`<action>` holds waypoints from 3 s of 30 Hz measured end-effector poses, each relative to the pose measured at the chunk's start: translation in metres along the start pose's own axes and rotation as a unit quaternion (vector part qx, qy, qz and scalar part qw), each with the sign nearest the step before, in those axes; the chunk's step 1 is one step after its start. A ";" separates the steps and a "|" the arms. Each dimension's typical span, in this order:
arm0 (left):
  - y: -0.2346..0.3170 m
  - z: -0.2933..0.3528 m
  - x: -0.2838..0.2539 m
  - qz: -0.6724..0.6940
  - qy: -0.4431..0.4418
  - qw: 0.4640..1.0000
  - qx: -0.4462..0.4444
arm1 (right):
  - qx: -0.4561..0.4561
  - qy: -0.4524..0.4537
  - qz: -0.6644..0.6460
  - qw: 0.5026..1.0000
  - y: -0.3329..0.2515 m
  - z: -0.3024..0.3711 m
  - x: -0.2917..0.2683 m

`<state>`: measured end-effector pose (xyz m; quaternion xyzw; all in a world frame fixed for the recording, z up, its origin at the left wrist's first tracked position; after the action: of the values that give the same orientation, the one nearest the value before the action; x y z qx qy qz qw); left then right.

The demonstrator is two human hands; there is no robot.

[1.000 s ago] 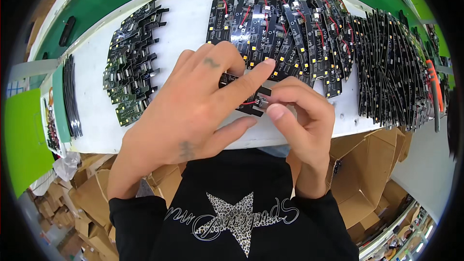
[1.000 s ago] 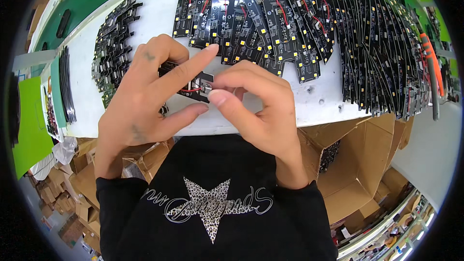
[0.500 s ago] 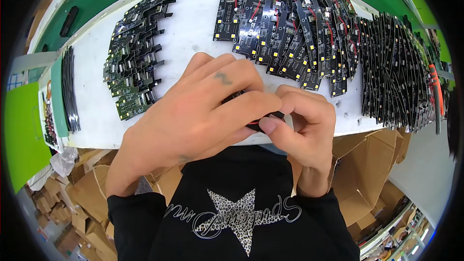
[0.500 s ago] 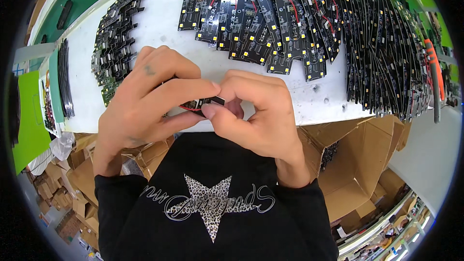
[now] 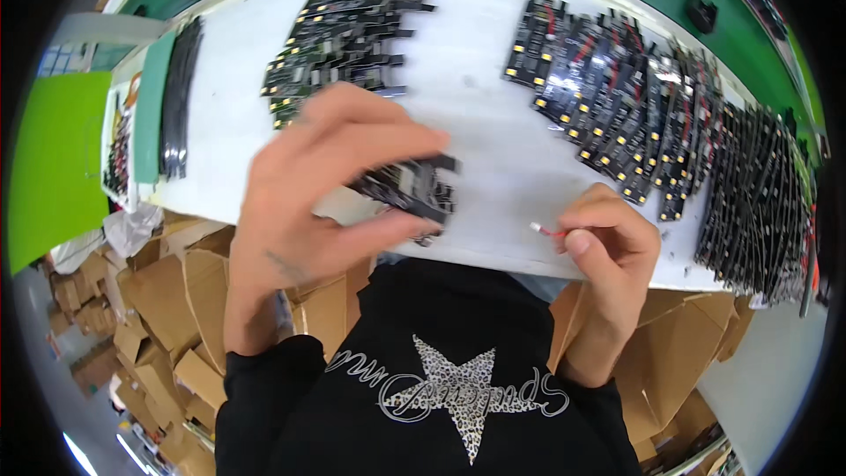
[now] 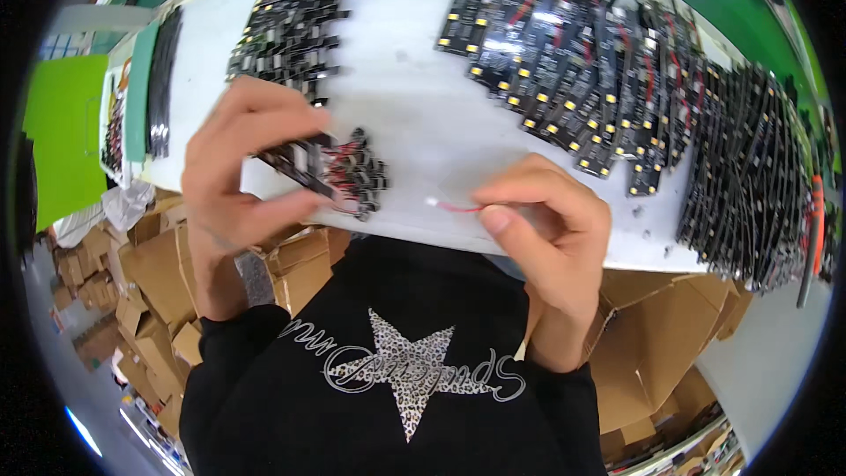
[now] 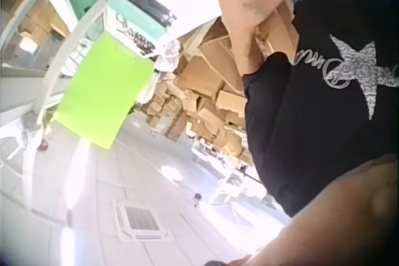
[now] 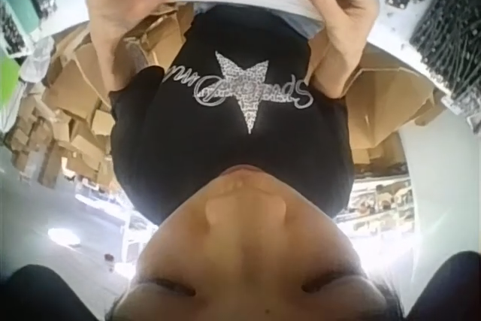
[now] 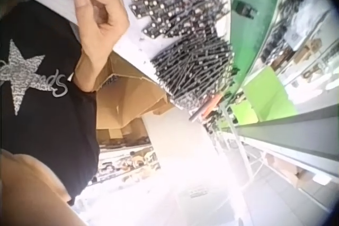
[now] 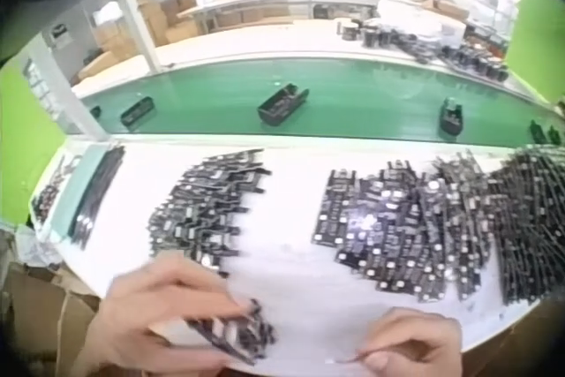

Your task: The person assembles small electronic circuit boards by manually plugging wire connectors into the boards by hand.

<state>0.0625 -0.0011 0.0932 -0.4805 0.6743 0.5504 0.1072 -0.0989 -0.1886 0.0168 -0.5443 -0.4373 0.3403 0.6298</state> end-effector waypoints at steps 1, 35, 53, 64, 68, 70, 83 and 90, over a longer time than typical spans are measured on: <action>-0.006 0.010 -0.014 -0.008 0.039 0.998 -0.050 | 0.003 0.015 0.034 0.999 0.000 0.001 0.001; -0.086 -0.012 -0.053 -0.132 0.117 0.983 -0.044 | -0.053 -0.020 0.232 0.971 0.003 -0.021 0.054; -0.034 -0.056 -0.002 -0.082 0.035 0.996 0.009 | -0.238 -0.021 0.302 0.923 0.000 -0.022 0.078; -0.011 -0.160 0.115 -0.085 -0.008 0.993 0.076 | -0.220 0.098 0.202 0.949 -0.001 -0.012 0.056; -0.016 -0.162 0.104 0.132 -0.082 0.988 0.001 | -0.253 0.100 0.180 0.945 -0.003 -0.009 0.052; -0.016 -0.161 0.095 0.211 -0.062 0.975 -0.036 | -0.278 0.113 0.199 0.933 -0.013 -0.004 0.042; 0.011 -0.135 0.038 -0.064 0.076 0.994 0.051 | -0.199 0.226 0.298 0.906 -0.026 -0.028 -0.013; 0.021 -0.123 0.046 0.160 -0.063 0.983 0.064 | -0.147 0.157 0.071 0.974 -0.032 -0.037 -0.001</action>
<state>0.0702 -0.1302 0.1213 -0.3229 0.7684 0.5451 0.0902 -0.0670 -0.2092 0.0468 -0.7073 -0.3387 0.2259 0.5779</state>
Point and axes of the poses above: each hand's wrist, its own z-axis away from the middle knuckle, its own x-axis out of the palm, y = z × x, the point moved 6 cm from there along -z, towards the middle knuckle, and after that the axes turned 1 degree about y, right-handed, at the moved point
